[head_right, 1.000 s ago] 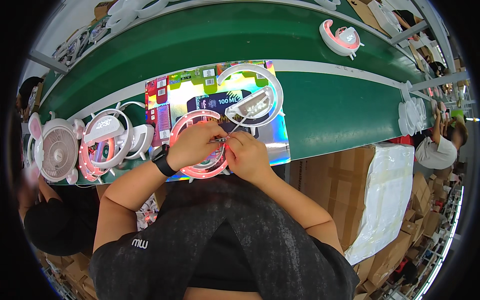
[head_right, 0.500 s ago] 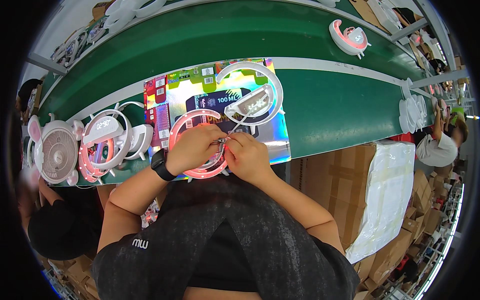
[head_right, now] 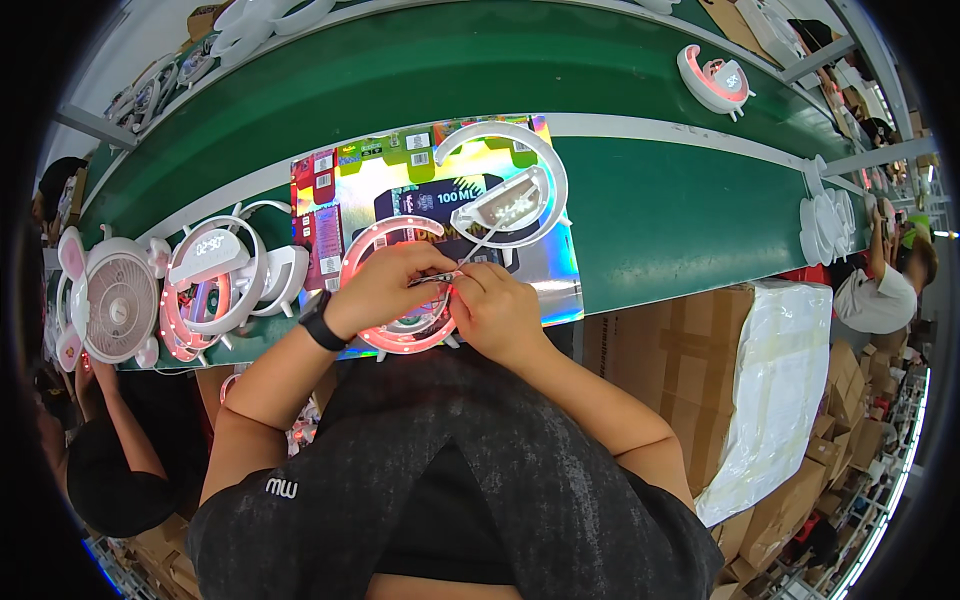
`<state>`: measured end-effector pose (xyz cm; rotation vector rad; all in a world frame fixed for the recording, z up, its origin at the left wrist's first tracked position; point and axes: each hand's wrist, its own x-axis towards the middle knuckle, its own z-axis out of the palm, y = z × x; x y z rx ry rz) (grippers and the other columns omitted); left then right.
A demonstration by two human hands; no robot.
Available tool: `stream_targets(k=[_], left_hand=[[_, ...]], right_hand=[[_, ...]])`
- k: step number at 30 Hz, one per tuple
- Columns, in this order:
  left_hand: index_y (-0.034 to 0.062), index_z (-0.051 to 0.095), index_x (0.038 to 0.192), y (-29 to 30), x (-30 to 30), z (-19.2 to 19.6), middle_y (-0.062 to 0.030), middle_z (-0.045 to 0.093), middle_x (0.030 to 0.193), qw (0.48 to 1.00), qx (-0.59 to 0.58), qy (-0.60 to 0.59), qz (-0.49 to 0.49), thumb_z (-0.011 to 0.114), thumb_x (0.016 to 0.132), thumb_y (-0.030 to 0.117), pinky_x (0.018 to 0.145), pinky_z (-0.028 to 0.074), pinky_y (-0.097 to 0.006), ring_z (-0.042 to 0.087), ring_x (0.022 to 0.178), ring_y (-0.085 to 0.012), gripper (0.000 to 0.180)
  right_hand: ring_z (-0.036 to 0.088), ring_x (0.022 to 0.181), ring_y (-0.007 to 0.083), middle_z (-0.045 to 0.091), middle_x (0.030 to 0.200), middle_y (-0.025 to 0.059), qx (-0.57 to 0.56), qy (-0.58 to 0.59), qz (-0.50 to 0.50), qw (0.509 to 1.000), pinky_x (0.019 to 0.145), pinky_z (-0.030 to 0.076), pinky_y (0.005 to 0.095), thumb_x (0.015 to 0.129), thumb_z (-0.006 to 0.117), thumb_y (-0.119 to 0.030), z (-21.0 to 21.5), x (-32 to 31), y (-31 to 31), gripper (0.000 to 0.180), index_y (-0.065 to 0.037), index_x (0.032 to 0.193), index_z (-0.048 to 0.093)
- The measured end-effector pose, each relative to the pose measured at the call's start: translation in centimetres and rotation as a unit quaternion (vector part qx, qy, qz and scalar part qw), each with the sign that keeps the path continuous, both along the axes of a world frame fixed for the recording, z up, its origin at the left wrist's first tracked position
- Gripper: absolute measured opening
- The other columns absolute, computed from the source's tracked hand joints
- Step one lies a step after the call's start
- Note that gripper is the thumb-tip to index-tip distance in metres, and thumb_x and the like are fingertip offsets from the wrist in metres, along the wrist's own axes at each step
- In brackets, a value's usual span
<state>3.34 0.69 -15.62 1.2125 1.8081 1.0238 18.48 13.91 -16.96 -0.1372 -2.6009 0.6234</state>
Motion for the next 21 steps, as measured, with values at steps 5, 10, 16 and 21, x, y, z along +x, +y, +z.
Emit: stream_targets(k=[5, 10, 16, 21], left_hand=[[0.0109, 0.07, 0.104, -1.4, 2.3, 3.1, -0.0133, 0.057, 0.121, 0.926, 0.145, 0.349, -0.015, 0.073, 0.079, 0.028, 0.099, 0.043, -0.046, 0.052, 0.119, -0.0327, 0.03], [0.0114, 0.068, 0.11, -2.7, 4.0, 2.6, -0.0136, 0.054, 0.127, 0.88, 0.066, 0.47, 0.004, 0.073, 0.079, 0.042, 0.109, 0.031, -0.055, 0.043, 0.128, -0.0322, 0.043], [0.0091, 0.066, 0.117, -2.7, 4.8, 2.1, -0.0146, 0.054, 0.123, 0.888, 0.036, 0.459, 0.002, 0.072, 0.079, 0.049, 0.11, 0.029, -0.056, 0.044, 0.122, -0.0328, 0.055], [0.0044, 0.066, 0.114, -2.3, 4.8, 2.5, -0.0139, 0.055, 0.12, 0.877, 0.022, 0.48, -0.018, 0.07, 0.08, 0.049, 0.11, 0.03, -0.055, 0.045, 0.121, -0.0313, 0.056]], right_hand=[[0.068, 0.086, 0.0258, 0.069, 0.098, 0.0088, -0.021, 0.006, -0.008, 1.0, 0.067, 0.057, 0.0355, 0.073, 0.071, -0.009, -0.1, 0.2, 0.2, 0.018, -0.004, 0.089, 0.068], [0.068, 0.088, 0.0256, 0.07, 0.099, 0.009, -0.026, 0.015, -0.004, 1.0, 0.067, 0.057, 0.0352, 0.074, 0.07, -0.009, -0.1, 0.2, 0.2, 0.018, -0.004, 0.09, 0.068], [0.069, 0.084, 0.0281, 0.07, 0.099, 0.0104, -0.047, 0.028, -0.011, 0.998, 0.067, 0.058, 0.0362, 0.073, 0.071, -0.006, -0.1, 0.2, 0.1, 0.017, -0.004, 0.089, 0.069], [0.069, 0.086, 0.0279, 0.07, 0.1, 0.0102, -0.047, 0.022, -0.007, 0.999, 0.067, 0.058, 0.0359, 0.073, 0.072, -0.007, -0.2, 0.3, 0.1, 0.018, -0.004, 0.09, 0.069]])
